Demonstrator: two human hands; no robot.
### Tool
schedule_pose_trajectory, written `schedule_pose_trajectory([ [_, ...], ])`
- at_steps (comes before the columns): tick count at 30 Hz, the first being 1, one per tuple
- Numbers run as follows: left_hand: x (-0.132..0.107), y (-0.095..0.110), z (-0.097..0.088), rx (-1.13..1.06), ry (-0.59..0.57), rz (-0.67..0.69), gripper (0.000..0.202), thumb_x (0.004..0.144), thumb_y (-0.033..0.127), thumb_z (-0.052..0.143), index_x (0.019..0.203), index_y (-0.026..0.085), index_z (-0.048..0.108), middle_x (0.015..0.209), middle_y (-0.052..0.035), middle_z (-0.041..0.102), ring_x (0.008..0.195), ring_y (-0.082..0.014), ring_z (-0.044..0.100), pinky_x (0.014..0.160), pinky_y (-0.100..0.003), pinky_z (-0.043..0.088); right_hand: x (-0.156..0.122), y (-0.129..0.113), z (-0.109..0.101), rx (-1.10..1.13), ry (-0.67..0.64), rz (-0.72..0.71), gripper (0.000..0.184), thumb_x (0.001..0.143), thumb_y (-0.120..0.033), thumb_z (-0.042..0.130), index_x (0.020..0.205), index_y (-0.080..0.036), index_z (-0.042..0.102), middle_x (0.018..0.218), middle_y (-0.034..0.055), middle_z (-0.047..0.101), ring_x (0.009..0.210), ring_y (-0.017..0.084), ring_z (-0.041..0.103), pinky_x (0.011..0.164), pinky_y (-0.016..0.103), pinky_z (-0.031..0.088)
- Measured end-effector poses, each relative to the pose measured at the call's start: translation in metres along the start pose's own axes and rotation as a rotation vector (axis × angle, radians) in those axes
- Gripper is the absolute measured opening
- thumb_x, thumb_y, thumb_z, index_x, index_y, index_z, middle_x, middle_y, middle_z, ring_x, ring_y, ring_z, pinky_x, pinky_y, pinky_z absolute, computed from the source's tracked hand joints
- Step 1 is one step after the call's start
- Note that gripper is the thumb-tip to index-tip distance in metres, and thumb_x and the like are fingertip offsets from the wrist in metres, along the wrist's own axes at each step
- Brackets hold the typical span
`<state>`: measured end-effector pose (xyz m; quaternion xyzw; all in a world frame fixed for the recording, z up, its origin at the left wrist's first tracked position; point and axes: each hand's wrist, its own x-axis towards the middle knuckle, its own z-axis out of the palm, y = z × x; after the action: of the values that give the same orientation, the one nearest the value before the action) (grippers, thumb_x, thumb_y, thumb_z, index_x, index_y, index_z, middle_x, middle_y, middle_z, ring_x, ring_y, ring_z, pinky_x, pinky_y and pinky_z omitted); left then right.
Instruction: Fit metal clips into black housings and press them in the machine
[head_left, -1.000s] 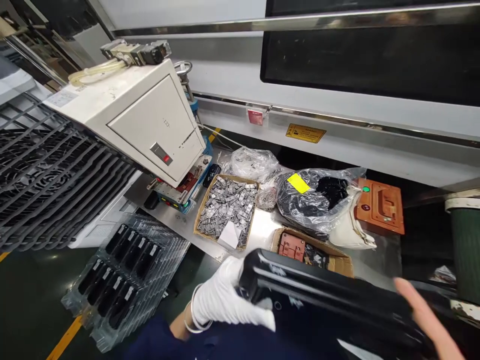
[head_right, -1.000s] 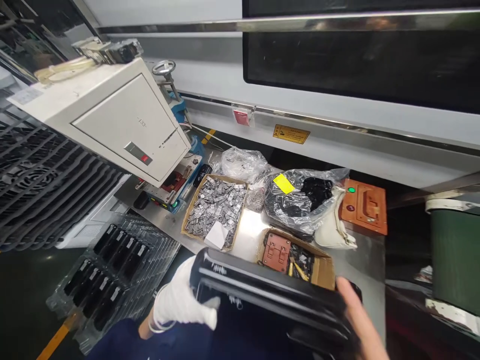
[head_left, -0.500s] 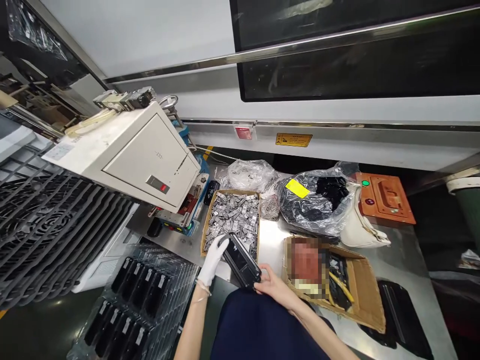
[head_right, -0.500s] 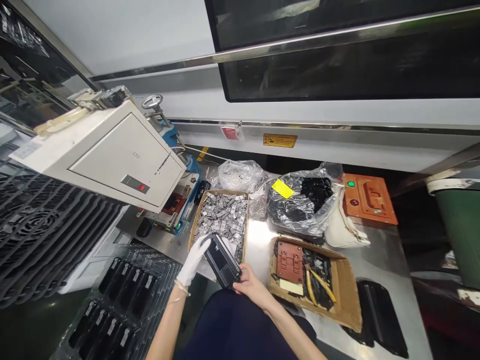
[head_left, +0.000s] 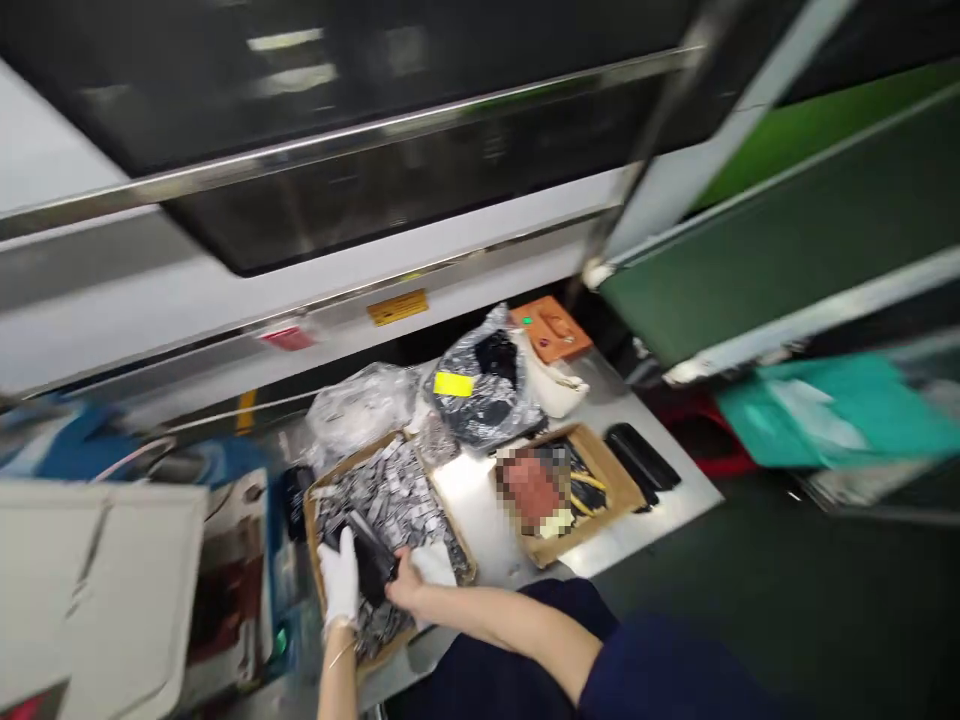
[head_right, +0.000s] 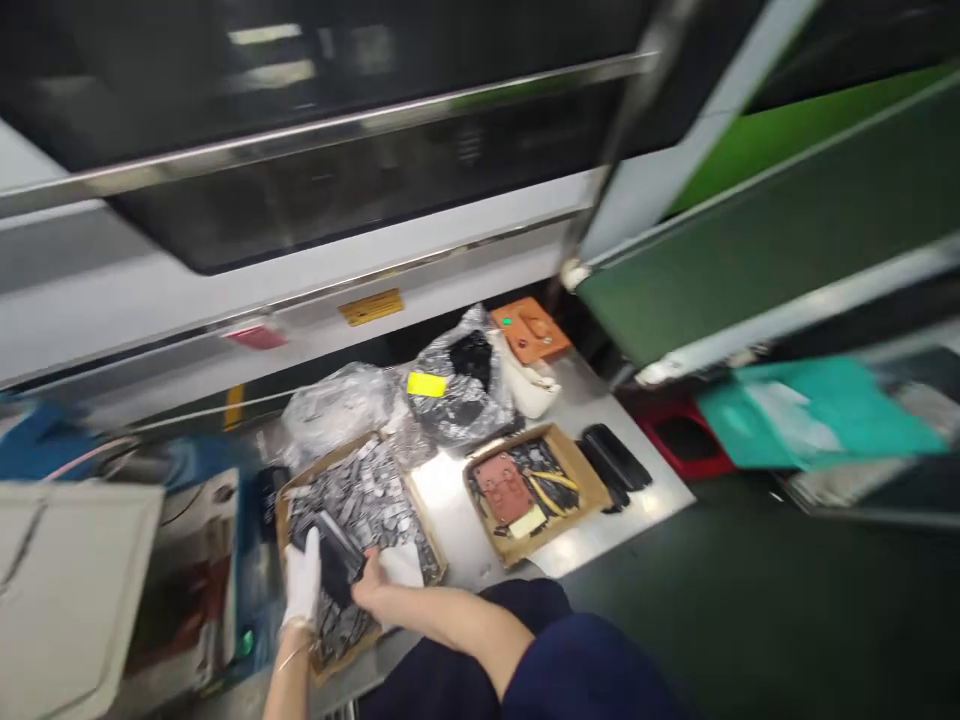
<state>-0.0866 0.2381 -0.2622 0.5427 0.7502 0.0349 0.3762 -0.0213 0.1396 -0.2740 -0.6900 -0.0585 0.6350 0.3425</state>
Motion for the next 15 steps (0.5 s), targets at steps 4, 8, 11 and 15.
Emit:
schedule_pose_trajectory([
  [4, 0.02, 0.004, 0.005, 0.179, -0.015, 0.0, 0.072, 0.103, 0.047, 0.052, 0.154, -0.003, 0.041, 0.16, -0.0357, 0.042, 0.156, -0.0435, 0.038, 0.126, -0.061, 0.035, -0.012, -0.021, -0.005, -0.085, 0.015, 0.107, 0.035, 0.101, -0.034, 0.075, 0.132, -0.02, 0.066, 0.138, 0.007, 0.064, 0.132, 0.036, 0.059, 0.115, 0.059, 0.048],
  [8, 0.011, 0.002, 0.001, 0.211, 0.066, 0.076, 0.109, 0.083, 0.075, 0.05, 0.149, -0.011, 0.045, 0.154, -0.046, 0.041, 0.148, -0.0611, 0.039, 0.119, -0.072, 0.038, -0.059, -0.021, -0.063, -0.084, -0.234, 0.02, 0.024, 0.098, -0.026, 0.078, 0.12, -0.019, 0.071, 0.114, 0.0038, 0.074, 0.113, 0.028, 0.07, 0.109, 0.055, 0.054],
  [11, -0.012, -0.001, -0.007, 0.186, 0.188, 0.146, 0.128, 0.072, 0.089, 0.039, 0.149, -0.013, 0.043, 0.152, -0.048, 0.041, 0.147, -0.0645, 0.037, 0.118, -0.077, 0.036, -0.11, 0.001, -0.173, 0.073, -0.409, -0.107, 0.009, 0.095, -0.02, 0.082, 0.101, -0.018, 0.076, 0.097, 0.0024, 0.076, 0.093, 0.02, 0.074, 0.097, 0.04, 0.061],
  [15, -0.061, 0.0, -0.003, 0.119, 0.301, 0.288, 0.123, 0.076, 0.092, 0.031, 0.155, -0.001, 0.038, 0.159, -0.0396, 0.039, 0.157, -0.0537, 0.029, 0.13, -0.067, 0.025, -0.164, 0.054, -0.359, 0.398, 0.021, -0.208, 0.024, 0.104, -0.037, 0.072, 0.113, -0.014, 0.072, 0.113, 0.0074, 0.073, 0.103, 0.023, 0.072, 0.095, 0.044, 0.062],
])
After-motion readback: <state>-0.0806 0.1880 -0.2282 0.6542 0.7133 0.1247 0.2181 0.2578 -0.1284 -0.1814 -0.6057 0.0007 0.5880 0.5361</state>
